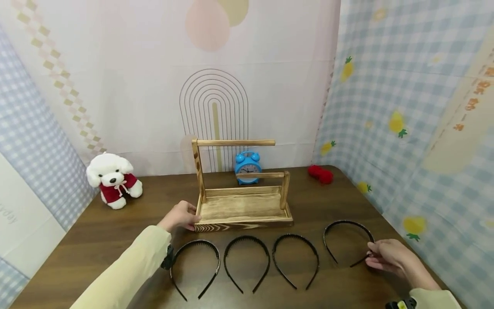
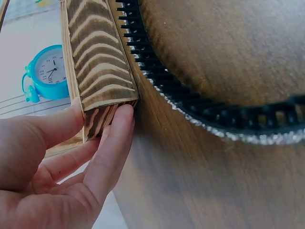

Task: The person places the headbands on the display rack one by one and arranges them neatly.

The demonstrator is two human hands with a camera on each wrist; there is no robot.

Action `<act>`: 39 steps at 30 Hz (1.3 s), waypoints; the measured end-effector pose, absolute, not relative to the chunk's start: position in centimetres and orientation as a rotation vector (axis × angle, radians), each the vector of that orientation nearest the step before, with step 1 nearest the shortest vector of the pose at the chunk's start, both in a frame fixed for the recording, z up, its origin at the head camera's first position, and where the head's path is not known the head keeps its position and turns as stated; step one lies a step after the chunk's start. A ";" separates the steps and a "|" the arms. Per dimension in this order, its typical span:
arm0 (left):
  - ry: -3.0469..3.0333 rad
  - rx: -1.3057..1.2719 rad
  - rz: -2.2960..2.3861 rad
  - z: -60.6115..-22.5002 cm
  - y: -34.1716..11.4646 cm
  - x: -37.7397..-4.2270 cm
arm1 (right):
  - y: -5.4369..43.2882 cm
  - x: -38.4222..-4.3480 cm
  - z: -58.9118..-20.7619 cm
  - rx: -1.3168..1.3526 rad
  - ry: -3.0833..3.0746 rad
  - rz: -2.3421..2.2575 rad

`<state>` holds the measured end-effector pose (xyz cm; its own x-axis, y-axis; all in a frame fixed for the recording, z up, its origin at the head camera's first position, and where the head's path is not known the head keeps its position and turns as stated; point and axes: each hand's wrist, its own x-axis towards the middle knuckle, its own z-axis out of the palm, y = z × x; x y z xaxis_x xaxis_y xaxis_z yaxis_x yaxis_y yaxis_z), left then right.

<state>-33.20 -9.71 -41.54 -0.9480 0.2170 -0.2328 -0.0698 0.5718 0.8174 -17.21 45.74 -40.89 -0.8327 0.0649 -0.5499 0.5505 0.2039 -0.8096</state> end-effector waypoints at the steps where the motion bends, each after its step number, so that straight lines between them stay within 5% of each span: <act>1: 2.505 0.115 1.322 -41.6 -9.7 -33.1 | 45.7 -17.2 -40.9 0.559 2.088 -1.693; 26: 2.607 0.126 1.224 -41.7 -9.3 -33.0 | 39.3 -19.3 -38.3 0.141 2.035 -2.517; 39: 2.649 0.131 1.206 -41.3 -9.1 -32.6 | 34.6 -21.6 -36.2 0.145 1.926 -2.979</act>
